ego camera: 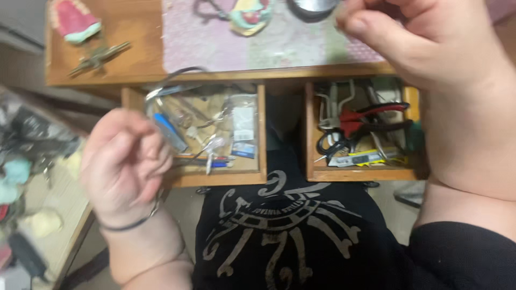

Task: The person works on a dental prosthesis held in a metal clamp, using a fine metal tool to scrape and shape the material. They open a drawer to retrieve a small metal piece, manipulate it with pliers, and then return to working on the prosthesis.

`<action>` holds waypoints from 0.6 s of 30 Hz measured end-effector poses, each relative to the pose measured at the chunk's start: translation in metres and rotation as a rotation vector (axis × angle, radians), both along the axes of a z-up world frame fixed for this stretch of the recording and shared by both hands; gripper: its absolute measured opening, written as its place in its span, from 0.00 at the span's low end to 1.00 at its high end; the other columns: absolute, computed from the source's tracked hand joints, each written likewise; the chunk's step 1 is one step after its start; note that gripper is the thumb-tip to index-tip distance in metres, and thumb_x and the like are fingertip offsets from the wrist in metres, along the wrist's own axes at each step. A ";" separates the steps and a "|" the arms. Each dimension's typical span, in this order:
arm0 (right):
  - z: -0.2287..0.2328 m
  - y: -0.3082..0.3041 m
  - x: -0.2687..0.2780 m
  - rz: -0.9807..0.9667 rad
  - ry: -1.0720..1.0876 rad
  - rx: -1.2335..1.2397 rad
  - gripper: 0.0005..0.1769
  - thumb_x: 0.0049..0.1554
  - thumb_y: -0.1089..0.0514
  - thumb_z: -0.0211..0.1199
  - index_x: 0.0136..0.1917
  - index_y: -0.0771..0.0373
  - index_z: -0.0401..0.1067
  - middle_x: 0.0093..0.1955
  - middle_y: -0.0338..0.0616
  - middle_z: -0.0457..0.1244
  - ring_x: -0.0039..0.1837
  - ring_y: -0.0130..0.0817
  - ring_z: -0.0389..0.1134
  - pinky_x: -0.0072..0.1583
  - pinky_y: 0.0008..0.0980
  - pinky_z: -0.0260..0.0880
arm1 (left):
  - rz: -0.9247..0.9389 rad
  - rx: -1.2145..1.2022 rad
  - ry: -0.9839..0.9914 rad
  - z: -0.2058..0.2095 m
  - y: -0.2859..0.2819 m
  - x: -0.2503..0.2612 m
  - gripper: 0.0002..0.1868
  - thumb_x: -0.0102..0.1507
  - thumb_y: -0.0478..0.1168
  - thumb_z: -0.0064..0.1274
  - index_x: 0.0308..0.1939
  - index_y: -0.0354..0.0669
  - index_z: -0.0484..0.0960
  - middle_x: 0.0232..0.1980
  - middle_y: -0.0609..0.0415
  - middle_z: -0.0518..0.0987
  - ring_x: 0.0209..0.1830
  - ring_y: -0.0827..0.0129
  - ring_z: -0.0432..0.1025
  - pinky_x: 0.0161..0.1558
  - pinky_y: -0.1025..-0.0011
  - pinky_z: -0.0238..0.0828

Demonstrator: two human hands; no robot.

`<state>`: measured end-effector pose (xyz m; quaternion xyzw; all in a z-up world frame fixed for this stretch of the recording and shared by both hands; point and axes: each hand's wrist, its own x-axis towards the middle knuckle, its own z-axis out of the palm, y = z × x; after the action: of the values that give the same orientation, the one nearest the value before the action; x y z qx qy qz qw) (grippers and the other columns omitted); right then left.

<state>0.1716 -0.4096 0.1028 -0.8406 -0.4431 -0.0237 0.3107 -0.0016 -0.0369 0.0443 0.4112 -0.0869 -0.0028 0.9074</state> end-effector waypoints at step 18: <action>-0.145 -0.127 -0.066 -0.184 -0.002 -0.847 0.22 0.51 0.37 0.64 0.54 0.47 0.75 0.59 0.35 0.65 0.59 0.38 0.71 0.55 0.44 0.77 | 0.291 0.211 -0.019 -0.013 0.015 0.000 0.13 0.74 0.36 0.51 0.60 0.32 0.76 0.48 0.42 0.82 0.25 0.64 0.78 0.24 0.82 0.71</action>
<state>0.1057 -0.5368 -0.0417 -0.9299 -0.3370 0.1316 -0.0656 -0.0020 -0.0216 0.0312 0.5124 -0.0345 0.1231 0.8492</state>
